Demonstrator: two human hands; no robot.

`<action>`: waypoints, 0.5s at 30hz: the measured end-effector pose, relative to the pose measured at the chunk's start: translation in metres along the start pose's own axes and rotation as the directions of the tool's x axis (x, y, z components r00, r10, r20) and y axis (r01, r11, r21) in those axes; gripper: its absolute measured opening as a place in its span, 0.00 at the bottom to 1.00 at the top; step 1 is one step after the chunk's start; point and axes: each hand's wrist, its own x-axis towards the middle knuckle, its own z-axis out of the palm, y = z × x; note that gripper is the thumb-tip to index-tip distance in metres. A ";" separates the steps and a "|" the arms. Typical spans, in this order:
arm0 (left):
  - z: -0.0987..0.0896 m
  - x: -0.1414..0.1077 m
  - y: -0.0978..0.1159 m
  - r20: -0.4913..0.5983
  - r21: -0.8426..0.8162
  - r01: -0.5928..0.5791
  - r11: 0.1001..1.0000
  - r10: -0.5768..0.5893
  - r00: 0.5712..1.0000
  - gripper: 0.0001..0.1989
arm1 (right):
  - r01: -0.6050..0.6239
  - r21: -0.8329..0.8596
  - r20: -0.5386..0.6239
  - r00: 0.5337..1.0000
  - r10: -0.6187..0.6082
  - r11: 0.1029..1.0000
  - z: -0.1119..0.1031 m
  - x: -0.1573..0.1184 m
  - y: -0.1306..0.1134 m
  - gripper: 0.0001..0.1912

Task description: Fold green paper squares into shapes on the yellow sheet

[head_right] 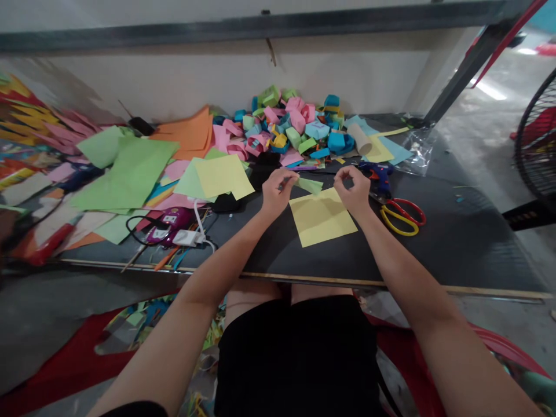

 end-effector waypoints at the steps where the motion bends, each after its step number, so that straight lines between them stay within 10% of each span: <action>1: 0.003 0.000 -0.003 0.040 -0.085 0.068 0.994 -0.065 0.997 0.20 | -0.083 0.072 0.019 0.996 0.081 0.994 0.003 0.000 0.000 0.05; 3: 0.010 -0.002 -0.007 0.145 -0.261 0.177 0.949 -0.142 0.979 0.22 | -0.289 0.242 0.189 0.950 0.248 0.926 0.011 -0.001 -0.003 0.15; 8: 0.023 -0.008 -0.009 0.301 -0.433 0.275 0.859 -0.149 0.942 0.23 | -0.703 0.303 0.693 0.626 0.358 0.644 0.022 -0.008 -0.022 0.33; 10: 0.023 -0.009 -0.008 0.301 -0.410 0.275 0.870 -0.156 0.941 0.24 | -0.722 0.304 0.692 0.616 0.377 0.621 0.022 -0.010 -0.028 0.32; 15: 0.019 -0.009 -0.009 0.332 -0.407 0.396 0.823 -0.271 0.904 0.31 | -0.636 0.354 0.478 0.754 0.452 0.686 0.019 -0.008 -0.024 0.32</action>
